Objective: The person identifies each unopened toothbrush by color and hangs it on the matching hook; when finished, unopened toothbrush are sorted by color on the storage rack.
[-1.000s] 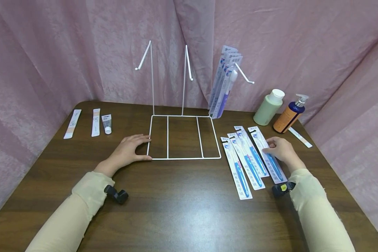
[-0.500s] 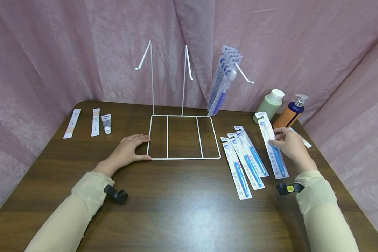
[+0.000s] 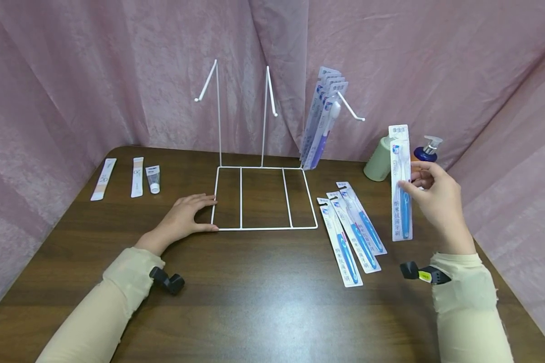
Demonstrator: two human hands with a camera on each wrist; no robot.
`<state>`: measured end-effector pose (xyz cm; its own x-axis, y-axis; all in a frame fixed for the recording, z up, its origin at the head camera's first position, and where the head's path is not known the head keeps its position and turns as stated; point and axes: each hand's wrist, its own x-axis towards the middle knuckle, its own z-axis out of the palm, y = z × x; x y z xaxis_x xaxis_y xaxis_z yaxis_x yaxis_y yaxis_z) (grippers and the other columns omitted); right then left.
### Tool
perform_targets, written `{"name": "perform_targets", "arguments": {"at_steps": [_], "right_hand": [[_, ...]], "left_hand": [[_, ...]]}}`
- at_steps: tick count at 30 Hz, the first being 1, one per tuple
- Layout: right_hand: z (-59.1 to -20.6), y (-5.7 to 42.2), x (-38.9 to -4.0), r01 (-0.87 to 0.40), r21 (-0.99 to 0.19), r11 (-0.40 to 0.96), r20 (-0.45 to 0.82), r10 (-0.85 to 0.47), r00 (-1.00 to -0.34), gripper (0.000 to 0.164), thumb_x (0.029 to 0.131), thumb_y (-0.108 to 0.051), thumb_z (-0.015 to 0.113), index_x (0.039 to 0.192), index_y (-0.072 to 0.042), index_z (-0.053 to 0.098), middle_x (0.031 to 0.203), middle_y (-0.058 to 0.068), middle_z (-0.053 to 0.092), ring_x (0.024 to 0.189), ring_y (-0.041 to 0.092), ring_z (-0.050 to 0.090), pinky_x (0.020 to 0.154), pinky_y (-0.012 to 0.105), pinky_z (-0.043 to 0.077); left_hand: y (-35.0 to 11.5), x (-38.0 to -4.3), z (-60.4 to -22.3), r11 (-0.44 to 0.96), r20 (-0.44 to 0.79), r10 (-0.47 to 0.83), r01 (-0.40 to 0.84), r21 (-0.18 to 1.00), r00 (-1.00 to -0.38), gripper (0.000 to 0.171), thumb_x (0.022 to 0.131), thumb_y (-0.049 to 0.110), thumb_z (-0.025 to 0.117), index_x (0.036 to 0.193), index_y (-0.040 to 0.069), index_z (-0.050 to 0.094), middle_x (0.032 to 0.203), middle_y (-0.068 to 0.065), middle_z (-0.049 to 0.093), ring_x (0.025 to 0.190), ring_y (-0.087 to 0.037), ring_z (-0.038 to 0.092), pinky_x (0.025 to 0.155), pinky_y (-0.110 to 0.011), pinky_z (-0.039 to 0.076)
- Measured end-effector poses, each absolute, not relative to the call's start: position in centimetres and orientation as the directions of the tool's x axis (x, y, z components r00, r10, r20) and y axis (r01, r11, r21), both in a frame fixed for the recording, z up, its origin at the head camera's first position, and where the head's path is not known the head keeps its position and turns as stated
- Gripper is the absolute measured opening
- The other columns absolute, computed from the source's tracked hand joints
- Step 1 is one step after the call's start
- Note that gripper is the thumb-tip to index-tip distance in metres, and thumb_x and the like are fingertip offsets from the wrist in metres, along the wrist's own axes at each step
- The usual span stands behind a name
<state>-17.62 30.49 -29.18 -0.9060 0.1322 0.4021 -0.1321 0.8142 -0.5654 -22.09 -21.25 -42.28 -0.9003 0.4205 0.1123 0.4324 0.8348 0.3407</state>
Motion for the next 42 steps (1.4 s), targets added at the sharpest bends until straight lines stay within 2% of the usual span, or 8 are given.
{"name": "perform_targets", "arguments": {"at_steps": [6,11,15,19,21,27,35,42], "right_hand": [[-27.4,28.6,-16.5,-0.222,-0.632,0.743,0.515,0.188,-0.836,0.047,0.084,-0.01,0.073,0.127,-0.003,0.058,0.086,-0.018,0.054,0.071,-0.012,0.051,0.064,0.0,0.043],[-26.1,26.4,-15.0,-0.296,-0.664,0.686,0.586,0.232,-0.776,0.047,0.082,-0.007,0.075,0.126,-0.007,0.06,0.086,-0.02,0.054,0.076,-0.006,0.055,0.068,0.001,0.046],[-25.6,24.5,-14.0,-0.4,-0.631,0.665,0.664,0.197,-0.721,0.048,0.08,-0.004,0.076,0.126,-0.007,0.061,0.09,-0.021,0.055,0.08,-0.005,0.056,0.07,0.002,0.047],[-25.5,22.4,-13.6,-0.496,-0.58,0.647,0.728,0.137,-0.672,0.048,0.077,0.0,0.077,0.123,-0.002,0.061,0.092,-0.017,0.057,0.08,-0.006,0.057,0.07,0.002,0.047],[-25.7,21.4,-13.6,-0.53,-0.561,0.636,0.742,0.104,-0.662,0.048,0.077,0.001,0.077,0.122,0.0,0.061,0.092,-0.01,0.059,0.08,-0.005,0.057,0.07,0.002,0.047],[-26.6,18.6,-14.4,-0.579,-0.571,0.582,0.729,0.036,-0.684,0.046,0.078,0.001,0.077,0.12,0.003,0.06,0.094,0.013,0.064,0.08,-0.002,0.057,0.07,0.004,0.049],[-27.5,15.2,-16.2,-0.602,-0.638,0.48,0.675,-0.028,-0.737,0.045,0.078,0.0,0.076,0.12,0.004,0.059,0.095,0.017,0.064,0.078,-0.001,0.059,0.069,0.008,0.051],[-27.7,13.0,-17.3,-0.611,-0.646,0.458,0.673,-0.036,-0.738,0.042,0.08,-0.003,0.076,0.118,0.004,0.06,0.094,0.018,0.063,0.079,0.014,0.062,0.07,0.008,0.052]], "left_hand": [[-21.5,-22.1,-42.3,0.836,0.107,0.419,0.429,0.342,-0.902,0.081,0.074,0.054,0.075,0.138,0.011,0.052,0.149,-0.015,0.044,0.141,-0.037,0.033,0.112,-0.063,0.022],[-21.7,-22.1,-42.1,0.836,0.106,0.42,0.43,0.342,-0.901,0.081,0.074,0.054,0.075,0.138,0.011,0.052,0.149,-0.015,0.044,0.141,-0.037,0.033,0.112,-0.063,0.022],[-21.7,-22.1,-42.0,0.835,0.115,0.421,0.434,0.338,-0.9,0.081,0.074,0.054,0.075,0.138,0.01,0.052,0.149,-0.014,0.045,0.141,-0.037,0.034,0.112,-0.062,0.022],[-21.6,-22.1,-42.0,0.832,0.123,0.425,0.44,0.338,-0.897,0.08,0.074,0.054,0.075,0.137,0.01,0.053,0.148,-0.014,0.045,0.14,-0.037,0.034,0.112,-0.062,0.023],[-21.5,-22.1,-42.1,0.829,0.123,0.427,0.442,0.341,-0.896,0.08,0.074,0.054,0.075,0.137,0.01,0.053,0.148,-0.014,0.046,0.14,-0.037,0.035,0.112,-0.063,0.023],[-21.4,-22.0,-42.2,0.828,0.124,0.427,0.442,0.345,-0.896,0.082,0.073,0.057,0.074,0.137,0.011,0.053,0.148,-0.013,0.046,0.14,-0.038,0.035,0.112,-0.062,0.023],[-21.5,-22.0,-42.4,0.826,0.133,0.427,0.446,0.343,-0.894,0.081,0.073,0.057,0.074,0.137,0.011,0.053,0.148,-0.013,0.046,0.14,-0.037,0.036,0.113,-0.061,0.023],[-21.5,-22.0,-42.4,0.823,0.143,0.428,0.45,0.345,-0.892,0.079,0.074,0.055,0.074,0.137,0.01,0.054,0.148,-0.013,0.046,0.14,-0.037,0.036,0.113,-0.061,0.023]]}}
